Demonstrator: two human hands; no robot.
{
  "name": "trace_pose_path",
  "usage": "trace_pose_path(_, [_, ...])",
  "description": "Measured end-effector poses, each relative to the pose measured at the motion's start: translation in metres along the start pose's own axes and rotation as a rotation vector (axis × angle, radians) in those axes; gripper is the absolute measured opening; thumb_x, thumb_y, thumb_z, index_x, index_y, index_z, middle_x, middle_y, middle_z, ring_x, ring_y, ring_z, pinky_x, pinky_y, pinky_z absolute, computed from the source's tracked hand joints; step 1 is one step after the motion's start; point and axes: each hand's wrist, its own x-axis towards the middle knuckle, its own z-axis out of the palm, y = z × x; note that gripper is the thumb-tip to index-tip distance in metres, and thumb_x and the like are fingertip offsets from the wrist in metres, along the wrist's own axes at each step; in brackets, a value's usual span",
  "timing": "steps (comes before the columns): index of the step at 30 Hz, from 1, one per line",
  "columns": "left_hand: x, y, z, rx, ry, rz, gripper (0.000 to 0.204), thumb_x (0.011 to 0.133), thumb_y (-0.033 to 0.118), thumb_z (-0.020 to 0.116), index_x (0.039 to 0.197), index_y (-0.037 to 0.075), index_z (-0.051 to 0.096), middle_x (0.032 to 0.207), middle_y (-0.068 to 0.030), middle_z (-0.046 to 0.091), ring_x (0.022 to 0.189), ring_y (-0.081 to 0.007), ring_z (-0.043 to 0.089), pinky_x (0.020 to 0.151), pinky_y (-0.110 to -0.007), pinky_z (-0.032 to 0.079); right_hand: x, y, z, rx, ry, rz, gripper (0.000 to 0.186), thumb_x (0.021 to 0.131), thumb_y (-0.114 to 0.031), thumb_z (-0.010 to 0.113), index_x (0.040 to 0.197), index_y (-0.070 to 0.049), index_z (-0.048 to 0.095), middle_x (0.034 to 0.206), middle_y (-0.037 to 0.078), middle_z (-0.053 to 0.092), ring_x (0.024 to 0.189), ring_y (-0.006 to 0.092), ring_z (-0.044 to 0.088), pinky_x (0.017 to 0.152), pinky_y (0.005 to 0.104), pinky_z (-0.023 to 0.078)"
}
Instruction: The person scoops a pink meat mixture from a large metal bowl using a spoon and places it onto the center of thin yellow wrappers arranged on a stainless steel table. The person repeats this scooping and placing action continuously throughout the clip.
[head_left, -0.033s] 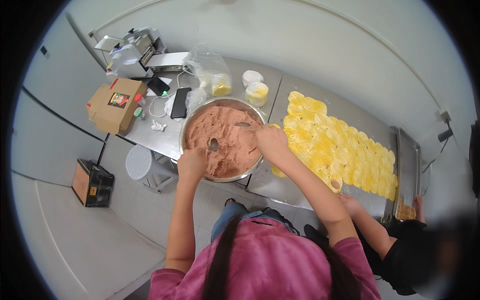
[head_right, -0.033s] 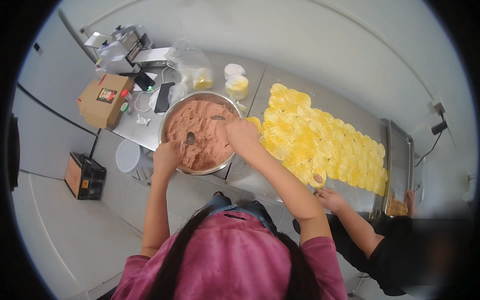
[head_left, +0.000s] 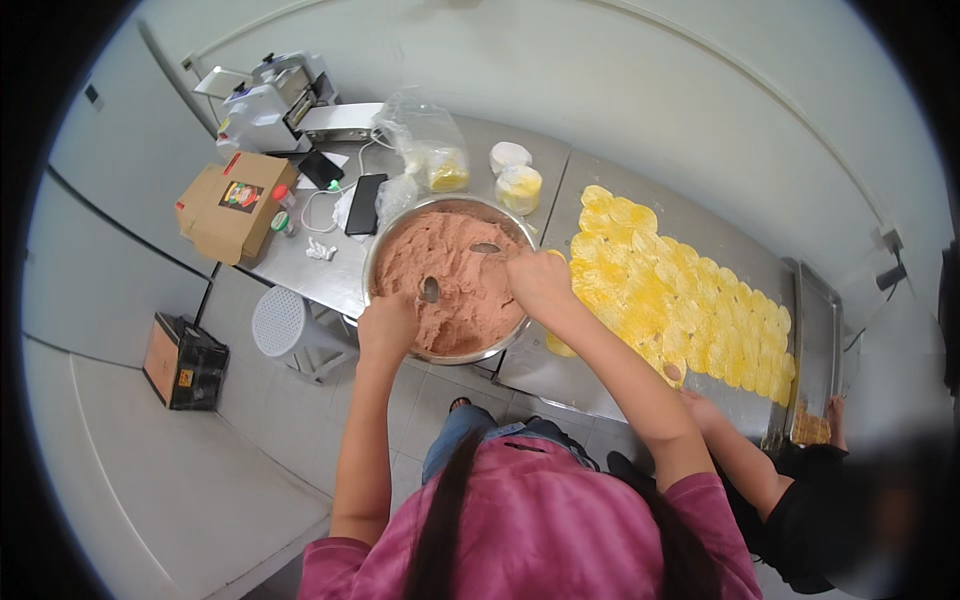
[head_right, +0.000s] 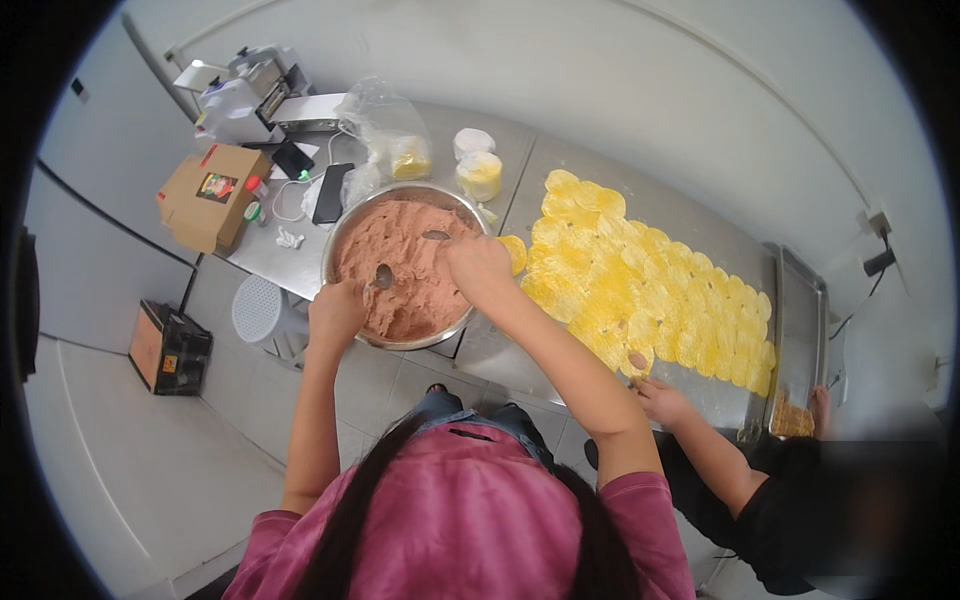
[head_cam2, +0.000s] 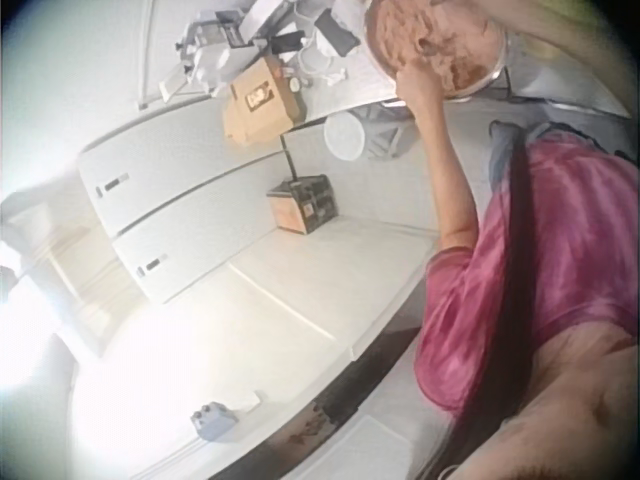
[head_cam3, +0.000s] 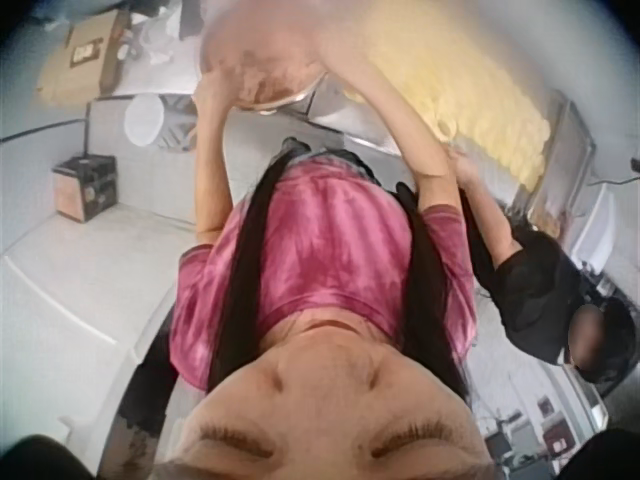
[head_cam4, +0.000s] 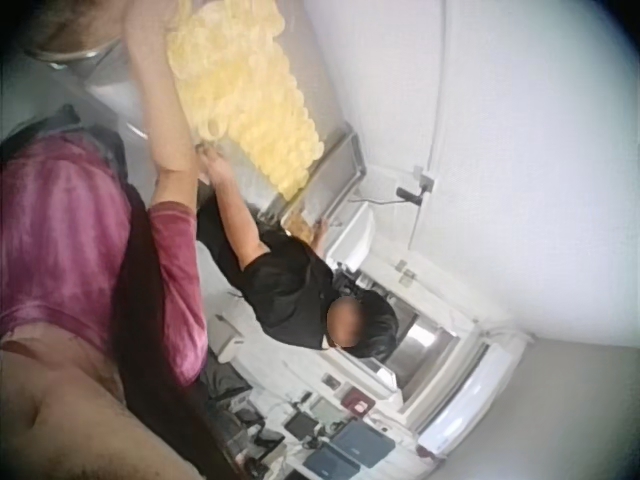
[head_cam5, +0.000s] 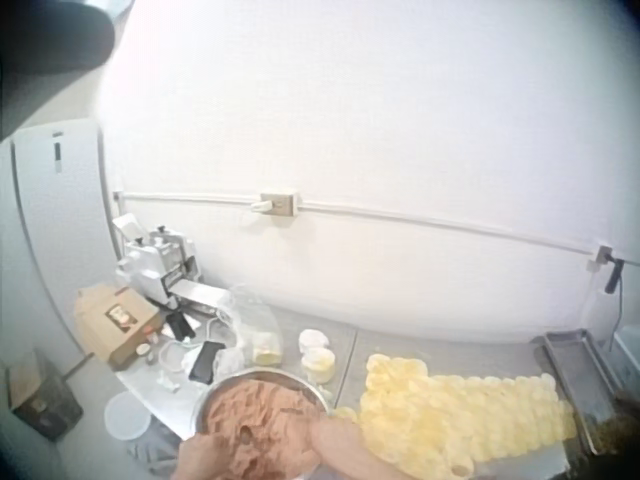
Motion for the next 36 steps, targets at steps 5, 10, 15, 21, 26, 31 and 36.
trace_pose_path(5, [0.011,-0.006,-0.005,0.044,-0.047,0.039,0.018,0.075,0.013,0.05,0.074,0.004,0.065,0.071,-0.019,0.061,0.068,-0.0345,0.062,0.062,-0.043,0.049,0.024,-0.012,0.038,-0.122,0.174,-0.264,0.013,0.071,-0.01,0.051,0.074,0.0,0.058,0.072,0.016,0.057,0.064,0.0261,0.061,0.049,0.0351,0.048])
trace_pose_path(10, [0.019,-0.007,-0.021,0.041,-0.043,0.037,0.017,0.072,0.012,0.051,0.074,0.004,0.065,0.073,-0.0189,0.062,0.069,-0.0344,0.062,0.062,-0.043,0.049,0.034,-0.018,0.045,-0.157,0.299,-0.078,0.011,0.069,-0.009,0.052,0.066,-0.001,0.059,0.07,0.014,0.057,0.061,0.0252,0.061,0.046,0.0336,0.048])
trace_pose_path(15, [0.017,-0.009,-0.015,0.056,-0.111,0.026,0.019,0.075,0.013,0.049,0.076,0.002,0.065,0.073,-0.0211,0.061,0.07,-0.0347,0.062,0.063,-0.044,0.049,0.034,-0.025,0.046,-0.162,0.085,-0.213,0.011,0.07,-0.009,0.052,0.066,-0.004,0.061,0.072,0.014,0.059,0.062,0.024,0.062,0.048,0.0327,0.049])
trace_pose_path(21, [0.02,-0.013,-0.003,0.046,-0.131,0.058,0.017,0.073,0.012,0.052,0.074,0.001,0.065,0.075,-0.0197,0.063,0.073,-0.0341,0.063,0.066,-0.042,0.05,-0.002,-0.031,0.043,-0.088,-0.045,-0.333,0.012,0.071,-0.009,0.05,0.07,-0.001,0.059,0.074,0.015,0.06,0.061,0.0272,0.062,0.052,0.0376,0.049])
trace_pose_path(26, [0.013,-0.01,-0.002,0.046,-0.184,0.076,0.018,0.074,0.012,0.05,0.076,0.003,0.065,0.073,-0.0208,0.062,0.071,-0.0353,0.062,0.065,-0.043,0.05,-0.018,-0.048,0.025,0.043,-0.2,-0.186,0.014,0.069,-0.01,0.051,0.069,-0.001,0.061,0.069,0.018,0.061,0.065,0.0285,0.062,0.055,0.0388,0.049])
trace_pose_path(31, [0.007,-0.006,0.001,0.002,-0.164,0.11,0.018,0.072,0.013,0.052,0.071,0.0,0.065,0.071,-0.021,0.062,0.069,-0.036,0.062,0.064,-0.042,0.05,-0.023,-0.054,0.02,0.217,-0.246,0.043,0.017,0.067,-0.008,0.05,0.071,0.003,0.063,0.07,0.02,0.061,0.071,0.0353,0.061,0.062,0.0429,0.049])
trace_pose_path(36, [0.004,-0.007,0.001,-0.073,-0.218,0.016,0.022,0.074,0.014,0.049,0.076,0.0,0.066,0.072,-0.0225,0.061,0.074,-0.0366,0.062,0.068,-0.043,0.049,-0.032,-0.059,0.013,0.325,-0.266,0.225,0.019,0.068,-0.008,0.05,0.078,0.005,0.061,0.08,0.024,0.06,0.074,0.0376,0.06,0.063,0.0444,0.049])
